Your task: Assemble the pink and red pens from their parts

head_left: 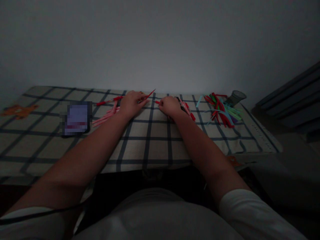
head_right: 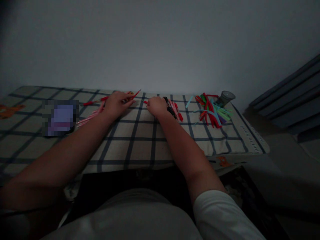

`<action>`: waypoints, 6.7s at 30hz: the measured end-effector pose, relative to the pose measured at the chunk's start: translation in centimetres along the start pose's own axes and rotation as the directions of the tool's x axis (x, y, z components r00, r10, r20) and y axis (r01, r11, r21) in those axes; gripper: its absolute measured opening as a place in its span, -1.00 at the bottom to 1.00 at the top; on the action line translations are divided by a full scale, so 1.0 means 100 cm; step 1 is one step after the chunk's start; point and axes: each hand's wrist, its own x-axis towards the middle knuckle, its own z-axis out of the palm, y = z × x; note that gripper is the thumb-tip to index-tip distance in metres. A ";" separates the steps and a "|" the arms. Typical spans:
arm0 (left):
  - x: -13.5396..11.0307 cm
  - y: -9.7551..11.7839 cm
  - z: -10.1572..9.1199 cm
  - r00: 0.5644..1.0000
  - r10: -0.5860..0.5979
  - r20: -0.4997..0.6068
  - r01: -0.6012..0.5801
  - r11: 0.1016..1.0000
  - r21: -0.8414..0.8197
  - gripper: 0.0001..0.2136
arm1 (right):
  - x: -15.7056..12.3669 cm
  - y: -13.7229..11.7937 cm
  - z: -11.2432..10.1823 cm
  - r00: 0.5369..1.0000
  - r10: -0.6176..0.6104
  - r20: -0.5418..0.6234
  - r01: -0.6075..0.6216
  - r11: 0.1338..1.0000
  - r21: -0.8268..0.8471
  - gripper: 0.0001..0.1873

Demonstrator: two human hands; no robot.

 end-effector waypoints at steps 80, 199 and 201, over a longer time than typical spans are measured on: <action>-0.001 0.002 0.000 0.999 -0.040 0.037 0.039 0.999 0.027 -0.67 | 0.022 0.006 0.025 0.979 0.201 -0.046 0.016 0.150 0.989 -0.70; -0.003 0.013 -0.008 0.995 -0.042 0.089 0.047 0.998 -0.047 -0.78 | 0.004 -0.001 0.018 0.991 -0.114 -0.064 0.113 0.993 -0.014 -0.56; -0.003 0.012 -0.008 0.995 -0.042 0.089 0.047 0.998 -0.044 -0.77 | 0.003 -0.001 0.018 0.993 -0.105 -0.058 0.103 0.994 -0.034 -0.57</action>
